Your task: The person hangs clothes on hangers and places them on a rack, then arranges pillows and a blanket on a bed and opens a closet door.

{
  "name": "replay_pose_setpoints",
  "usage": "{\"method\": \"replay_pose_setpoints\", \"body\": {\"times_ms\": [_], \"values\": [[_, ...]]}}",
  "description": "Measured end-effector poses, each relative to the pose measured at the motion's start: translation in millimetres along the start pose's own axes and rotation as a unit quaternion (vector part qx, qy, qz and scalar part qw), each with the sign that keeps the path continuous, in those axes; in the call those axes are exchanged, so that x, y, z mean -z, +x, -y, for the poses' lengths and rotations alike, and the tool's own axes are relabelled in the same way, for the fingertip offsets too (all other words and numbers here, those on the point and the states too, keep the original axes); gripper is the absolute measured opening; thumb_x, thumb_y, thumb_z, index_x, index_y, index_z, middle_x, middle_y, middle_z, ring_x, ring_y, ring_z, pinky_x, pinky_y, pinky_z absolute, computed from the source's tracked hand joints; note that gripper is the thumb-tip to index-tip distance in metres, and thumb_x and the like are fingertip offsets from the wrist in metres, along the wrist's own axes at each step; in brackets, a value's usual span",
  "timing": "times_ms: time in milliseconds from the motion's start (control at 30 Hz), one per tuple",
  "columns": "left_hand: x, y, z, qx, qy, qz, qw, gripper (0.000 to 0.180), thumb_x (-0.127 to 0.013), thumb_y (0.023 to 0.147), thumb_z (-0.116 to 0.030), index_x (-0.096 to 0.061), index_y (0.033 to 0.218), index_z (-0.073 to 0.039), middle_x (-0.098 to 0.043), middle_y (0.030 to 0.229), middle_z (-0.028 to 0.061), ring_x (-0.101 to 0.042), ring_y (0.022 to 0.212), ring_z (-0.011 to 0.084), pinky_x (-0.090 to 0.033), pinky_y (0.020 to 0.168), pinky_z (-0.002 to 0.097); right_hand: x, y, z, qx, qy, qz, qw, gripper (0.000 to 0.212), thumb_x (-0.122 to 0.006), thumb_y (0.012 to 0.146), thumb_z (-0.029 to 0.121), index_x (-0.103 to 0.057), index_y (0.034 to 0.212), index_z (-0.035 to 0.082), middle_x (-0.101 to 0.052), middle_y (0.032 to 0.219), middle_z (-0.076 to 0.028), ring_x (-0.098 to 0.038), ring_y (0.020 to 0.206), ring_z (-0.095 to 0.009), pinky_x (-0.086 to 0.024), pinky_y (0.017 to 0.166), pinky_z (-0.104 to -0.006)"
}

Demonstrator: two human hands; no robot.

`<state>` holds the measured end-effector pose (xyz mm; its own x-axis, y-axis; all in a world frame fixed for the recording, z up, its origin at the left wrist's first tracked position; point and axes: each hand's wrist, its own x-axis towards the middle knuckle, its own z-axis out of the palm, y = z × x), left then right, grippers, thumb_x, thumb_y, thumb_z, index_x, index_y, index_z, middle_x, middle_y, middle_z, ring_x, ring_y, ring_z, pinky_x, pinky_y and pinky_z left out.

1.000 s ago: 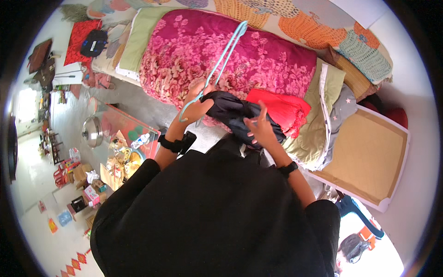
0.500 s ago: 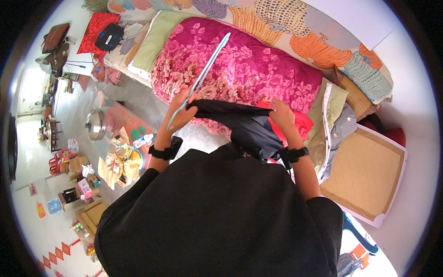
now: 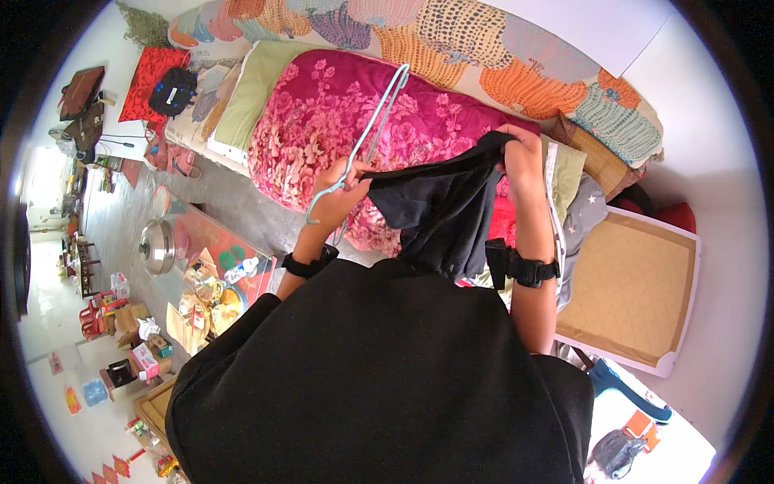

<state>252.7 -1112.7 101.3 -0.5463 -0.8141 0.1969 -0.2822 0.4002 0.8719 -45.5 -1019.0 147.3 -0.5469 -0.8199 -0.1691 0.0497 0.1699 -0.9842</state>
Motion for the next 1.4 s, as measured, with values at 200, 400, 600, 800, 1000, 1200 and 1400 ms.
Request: {"method": "replay_pose_setpoints", "body": {"times_ms": [200, 400, 600, 800, 1000, 1200, 1400], "values": [[-8.7, 2.2, -5.1, -0.039, -0.073, 0.003, 0.997, 0.015, -0.068, 0.079, -0.002, -0.054, 0.077, 0.000, -0.046, 0.066, -0.0002, -0.054, 0.070, 0.0068, -0.042, 0.060, 0.0230, 5.5, -18.9, -6.3, -0.038, 0.102, -0.015, 0.994, 0.029, -0.040, 0.074, -0.003, -0.063, 0.091, 0.000, -0.062, 0.076, -0.004, -0.052, 0.060, -0.010, -0.041, 0.051, -0.0208], [2.9, 2.9, -25.6, -0.071, -0.037, 0.008, 0.997, 0.038, -0.070, 0.078, -0.002, -0.035, 0.064, -0.006, -0.059, 0.069, 0.0071, -0.054, 0.066, 0.0062, -0.040, 0.057, 0.0212, 15.6, -23.9, -20.9, -0.018, 0.091, -0.004, 0.996, 0.027, -0.046, 0.075, 0.001, -0.064, 0.095, 0.001, -0.063, 0.083, -0.004, -0.054, 0.069, -0.011, -0.043, 0.067, -0.0228], [-3.7, -0.2, -38.4, -0.089, -0.106, -0.025, 0.990, 0.038, -0.071, 0.078, -0.007, -0.038, 0.061, -0.004, -0.049, 0.058, 0.0025, -0.041, 0.054, 0.0058, -0.033, 0.049, 0.0249, 7.0, -37.8, -19.3, -0.087, 0.152, -0.030, 0.984, 0.024, -0.045, 0.076, 0.004, -0.060, 0.094, 0.003, -0.061, 0.086, -0.002, -0.054, 0.073, -0.012, -0.042, 0.069, -0.0217], [-8.8, -14.1, -23.1, -0.099, 0.007, -0.061, 0.993, 0.038, -0.062, 0.086, -0.012, -0.039, 0.058, -0.002, -0.038, 0.049, 0.0032, -0.035, 0.045, 0.0084, -0.027, 0.043, 0.0294, 5.0, -43.7, -35.1, -0.034, 0.157, 0.016, 0.987, 0.029, -0.036, 0.083, 0.001, -0.058, 0.101, 0.001, -0.061, 0.090, -0.006, -0.058, 0.082, -0.014, -0.048, 0.074, -0.0266], [-18.9, -15.7, -38.9, -0.133, -0.358, -0.036, 0.923, 0.045, -0.034, 0.098, -0.033, -0.030, 0.059, -0.011, -0.026, 0.051, -0.0015, -0.026, 0.044, 0.0083, -0.020, 0.040, 0.0243, -4.6, -51.1, -27.4, -0.051, 0.122, -0.003, 0.991, 0.021, -0.042, 0.079, -0.002, -0.061, 0.088, -0.001, -0.059, 0.076, -0.003, -0.056, 0.069, -0.012, -0.045, 0.064, -0.0240], [-42.7, -10.7, -101.5, -0.215, -0.467, -0.013, 0.858, 0.048, -0.034, 0.098, -0.040, -0.029, 0.060, -0.011, -0.027, 0.051, -0.0018, -0.027, 0.044, 0.0097, -0.020, 0.041, 0.0257, -6.6, -52.8, -25.4, -0.049, 0.099, -0.029, 0.993, 0.023, -0.041, 0.077, -0.002, -0.060, 0.089, -0.001, -0.059, 0.076, -0.004, -0.055, 0.067, -0.012, -0.044, 0.062, -0.0243], [-83.3, -4.3, -100.1, -0.274, -0.382, 0.003, 0.883, 0.047, -0.032, 0.098, -0.038, -0.032, 0.060, -0.011, -0.028, 0.051, -0.0008, -0.028, 0.044, 0.0112, -0.021, 0.043, 0.0268, -16.6, -66.9, -8.5, -0.048, 0.159, -0.032, 0.986, 0.023, -0.040, 0.078, -0.002, -0.058, 0.093, -0.001, -0.059, 0.076, -0.004, -0.056, 0.065, -0.013, -0.045, 0.060, -0.0242]]}}
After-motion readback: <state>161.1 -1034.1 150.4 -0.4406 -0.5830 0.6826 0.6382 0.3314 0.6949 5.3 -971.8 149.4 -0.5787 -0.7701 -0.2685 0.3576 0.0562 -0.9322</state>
